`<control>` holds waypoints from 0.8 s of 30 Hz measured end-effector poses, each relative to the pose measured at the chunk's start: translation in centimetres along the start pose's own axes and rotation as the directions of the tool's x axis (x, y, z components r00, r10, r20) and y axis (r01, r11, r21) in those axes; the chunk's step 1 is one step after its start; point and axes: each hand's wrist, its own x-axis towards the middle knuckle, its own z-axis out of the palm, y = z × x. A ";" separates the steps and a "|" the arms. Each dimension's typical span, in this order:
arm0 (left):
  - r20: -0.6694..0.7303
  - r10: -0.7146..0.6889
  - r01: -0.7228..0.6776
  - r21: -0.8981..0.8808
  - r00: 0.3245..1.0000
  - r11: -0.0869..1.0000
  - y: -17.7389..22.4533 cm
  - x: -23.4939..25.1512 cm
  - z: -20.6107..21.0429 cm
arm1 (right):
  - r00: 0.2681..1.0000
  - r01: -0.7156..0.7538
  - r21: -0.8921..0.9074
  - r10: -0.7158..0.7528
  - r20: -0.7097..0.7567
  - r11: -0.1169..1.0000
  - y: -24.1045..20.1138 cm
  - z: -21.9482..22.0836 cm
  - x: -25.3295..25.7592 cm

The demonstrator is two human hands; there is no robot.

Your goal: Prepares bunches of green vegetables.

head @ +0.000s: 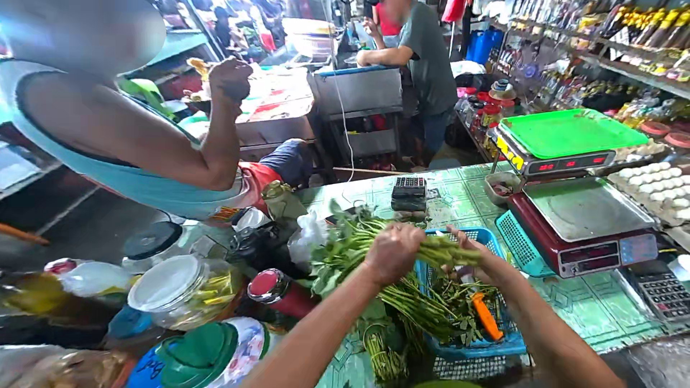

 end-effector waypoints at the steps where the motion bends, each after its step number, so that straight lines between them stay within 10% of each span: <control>1: 0.002 -0.069 0.069 -0.011 0.998 0.998 -0.7 0.7 -2.2 | 0.998 -0.026 -0.017 0.025 -0.064 1.000 1.1 -0.2 0.4; 7: -0.137 -0.366 0.362 -0.053 0.921 0.931 -2.9 4.1 -13.7 | 0.974 -0.185 -0.691 0.038 -0.222 0.698 12.0 4.3 4.2; 13: -0.114 -0.443 0.432 -0.107 0.890 0.896 -2.6 4.3 -15.6 | 0.867 0.033 -0.808 -0.419 -0.270 0.589 10.6 6.5 7.3; 16: -0.103 -0.442 0.429 -0.124 0.891 0.895 -2.4 3.9 -15.0 | 0.944 0.041 -0.872 -0.304 -0.126 0.488 9.0 7.0 10.2; 24: -0.250 -0.488 0.463 -0.156 0.836 0.873 -2.6 2.7 -19.2 | 0.934 -0.310 -0.758 0.034 -0.356 0.574 13.9 1.5 14.1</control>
